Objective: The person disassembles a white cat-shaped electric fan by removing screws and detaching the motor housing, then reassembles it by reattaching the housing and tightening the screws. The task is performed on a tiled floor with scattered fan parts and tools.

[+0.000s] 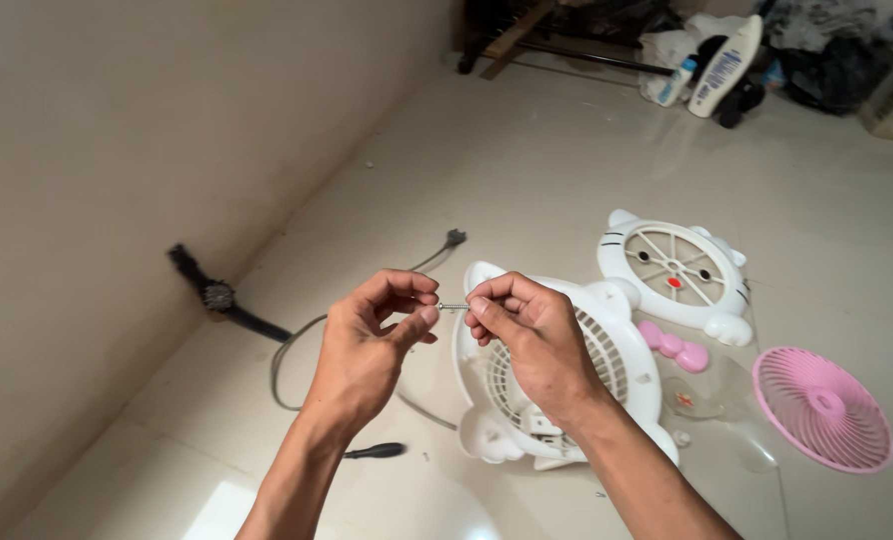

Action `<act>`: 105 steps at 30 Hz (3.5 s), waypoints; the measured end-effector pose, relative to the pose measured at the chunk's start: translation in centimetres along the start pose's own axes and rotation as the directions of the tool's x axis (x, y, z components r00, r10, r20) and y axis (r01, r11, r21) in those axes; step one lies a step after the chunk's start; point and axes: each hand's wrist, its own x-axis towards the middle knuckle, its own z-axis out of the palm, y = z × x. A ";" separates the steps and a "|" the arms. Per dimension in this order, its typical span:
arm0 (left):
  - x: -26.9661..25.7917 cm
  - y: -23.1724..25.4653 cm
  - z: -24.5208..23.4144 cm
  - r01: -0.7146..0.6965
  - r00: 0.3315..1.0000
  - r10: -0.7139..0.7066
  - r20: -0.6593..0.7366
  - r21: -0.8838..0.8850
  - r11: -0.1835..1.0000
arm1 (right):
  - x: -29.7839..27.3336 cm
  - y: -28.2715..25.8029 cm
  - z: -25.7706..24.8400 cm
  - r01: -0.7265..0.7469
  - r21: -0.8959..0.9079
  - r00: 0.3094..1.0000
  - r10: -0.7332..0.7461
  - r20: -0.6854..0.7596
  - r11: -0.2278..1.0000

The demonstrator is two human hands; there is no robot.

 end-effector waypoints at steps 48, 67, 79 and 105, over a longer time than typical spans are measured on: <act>-9.3 -18.4 -16.2 0.512 0.816 -0.353 -0.458 0.292 0.808 | -1.8 20.4 16.1 -0.029 -0.631 0.993 0.095 0.071 0.776; -4.9 -9.9 -7.3 0.146 0.942 -0.026 -0.336 0.339 0.929 | -1.1 8.8 10.0 0.310 -0.587 0.926 -0.377 0.009 0.748; -1.5 -4.1 4.3 -0.030 0.999 0.022 0.023 0.401 0.916 | -1.8 3.7 -7.2 0.145 -0.624 0.925 -0.329 -0.189 0.767; 3.8 -17.3 13.4 -0.082 0.865 -0.416 0.280 0.898 0.433 | -2.6 10.5 -13.8 -0.145 -0.851 0.944 0.328 0.034 0.505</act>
